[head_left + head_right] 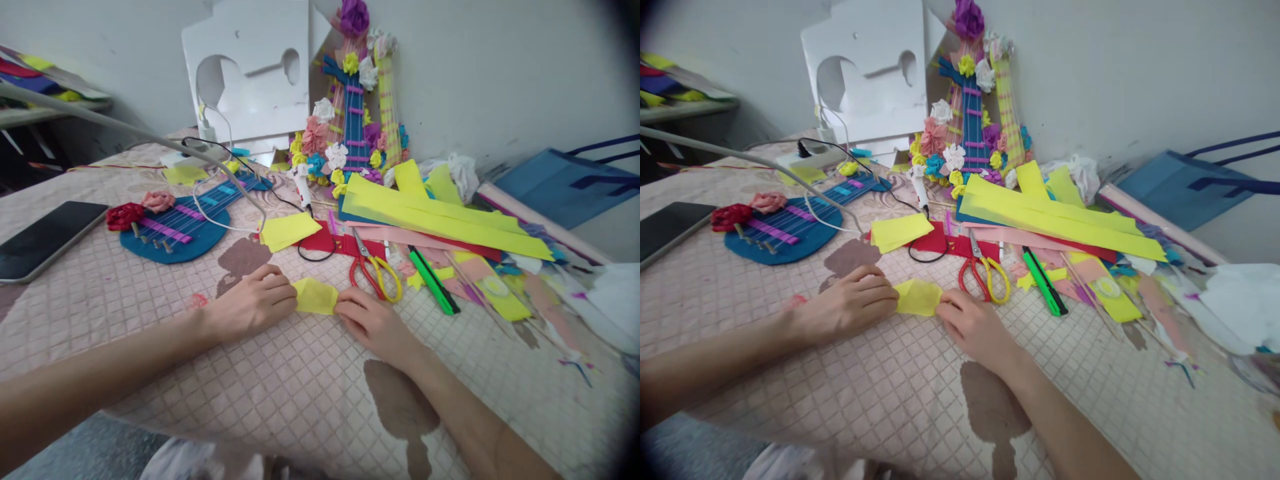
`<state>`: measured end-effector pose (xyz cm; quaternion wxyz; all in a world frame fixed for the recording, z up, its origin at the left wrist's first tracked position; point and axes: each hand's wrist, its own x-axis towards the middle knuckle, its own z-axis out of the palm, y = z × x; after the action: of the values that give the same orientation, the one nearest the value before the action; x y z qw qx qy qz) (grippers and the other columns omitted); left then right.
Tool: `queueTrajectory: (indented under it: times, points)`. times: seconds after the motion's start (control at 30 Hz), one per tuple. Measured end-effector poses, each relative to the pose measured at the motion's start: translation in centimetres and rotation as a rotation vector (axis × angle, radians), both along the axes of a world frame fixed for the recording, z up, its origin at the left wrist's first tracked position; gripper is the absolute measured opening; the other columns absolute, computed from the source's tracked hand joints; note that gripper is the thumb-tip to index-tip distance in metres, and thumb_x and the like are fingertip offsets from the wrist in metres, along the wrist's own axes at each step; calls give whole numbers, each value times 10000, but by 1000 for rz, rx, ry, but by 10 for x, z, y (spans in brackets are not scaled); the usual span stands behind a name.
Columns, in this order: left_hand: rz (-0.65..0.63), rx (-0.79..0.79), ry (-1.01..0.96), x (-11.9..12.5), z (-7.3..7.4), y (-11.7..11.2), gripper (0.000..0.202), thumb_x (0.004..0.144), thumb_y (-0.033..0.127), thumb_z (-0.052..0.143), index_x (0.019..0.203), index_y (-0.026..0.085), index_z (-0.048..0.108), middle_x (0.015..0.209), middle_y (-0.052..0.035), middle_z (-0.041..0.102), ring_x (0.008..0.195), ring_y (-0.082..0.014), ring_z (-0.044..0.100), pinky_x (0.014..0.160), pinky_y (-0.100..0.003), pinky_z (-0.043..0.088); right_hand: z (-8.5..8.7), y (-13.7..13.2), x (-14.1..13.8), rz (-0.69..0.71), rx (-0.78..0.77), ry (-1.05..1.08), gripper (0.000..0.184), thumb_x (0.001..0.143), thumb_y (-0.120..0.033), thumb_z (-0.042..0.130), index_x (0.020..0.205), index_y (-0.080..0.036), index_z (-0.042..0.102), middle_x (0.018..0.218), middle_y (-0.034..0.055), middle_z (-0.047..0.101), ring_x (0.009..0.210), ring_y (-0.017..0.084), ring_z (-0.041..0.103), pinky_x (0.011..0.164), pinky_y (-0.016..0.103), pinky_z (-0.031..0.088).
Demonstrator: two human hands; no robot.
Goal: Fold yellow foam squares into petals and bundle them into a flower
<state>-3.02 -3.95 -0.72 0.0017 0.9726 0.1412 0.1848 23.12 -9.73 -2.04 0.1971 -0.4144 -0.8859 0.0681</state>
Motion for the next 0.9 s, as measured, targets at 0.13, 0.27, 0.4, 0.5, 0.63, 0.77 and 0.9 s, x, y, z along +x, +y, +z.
queueTrajectory:
  times: [0.13, 0.27, 0.4, 0.5, 0.63, 0.77, 0.9]
  points:
    - [51, -21, -34, -3, -1, -6, 133, 917, 259, 480, 983, 180, 564, 979, -49, 645, 926, -183, 546, 896, -377, 352, -1, 1, 2, 39, -32, 94, 176, 897, -138, 451, 992, -193, 588, 1027, 69, 595, 901, 150, 592, 756, 279, 519]
    - [53, -11, -46, -4, -1, -15, 116, 923, 217, 456, 909, 188, 568, 945, -27, 643, 894, -166, 543, 910, -383, 335, -1, 2, 1, 49, -47, 94, 172, 895, -139, 449, 968, -195, 594, 1010, 72, 603, 921, 165, 585, 768, 293, 514]
    - [108, -100, -69, -3, -1, -24, 113, 899, 265, 505, 945, 189, 574, 949, -37, 631, 896, -180, 533, 890, -385, 334, 0, 1, -1, 16, -85, 132, 166, 887, -135, 444, 955, -196, 582, 981, 68, 606, 899, 168, 584, 777, 310, 509]
    - [157, -153, -71, -2, -2, -28, 115, 911, 205, 472, 914, 185, 585, 942, -31, 627, 869, -167, 527, 867, -367, 329, 2, 0, -2, -9, -132, 166, 178, 866, -107, 440, 945, -199, 569, 952, 56, 598, 884, 161, 581, 764, 300, 505]
    - [204, -199, -74, 0, -2, -30, 179, 923, 148, 430, 876, 180, 600, 914, -24, 626, 846, -156, 524, 846, -350, 333, 4, -4, -5, -26, -145, 150, 177, 847, -115, 476, 989, -202, 536, 990, 64, 585, 911, 173, 574, 772, 313, 503]
    - [251, -306, -89, 0, -3, -31, 149, 908, 172, 459, 847, 183, 595, 897, -23, 620, 839, -160, 527, 803, -335, 370, 2, -9, -8, -1, -151, 111, 101, 869, -157, 499, 951, -199, 540, 997, 64, 573, 908, 173, 568, 776, 313, 496]
    - [321, -450, -163, 2, -7, -31, 63, 862, 157, 512, 841, 176, 569, 913, -35, 607, 869, -169, 544, 794, -330, 417, 2, -11, -11, -59, -202, 162, 92, 872, -143, 497, 923, -199, 549, 941, 46, 562, 845, 154, 564, 730, 287, 488]
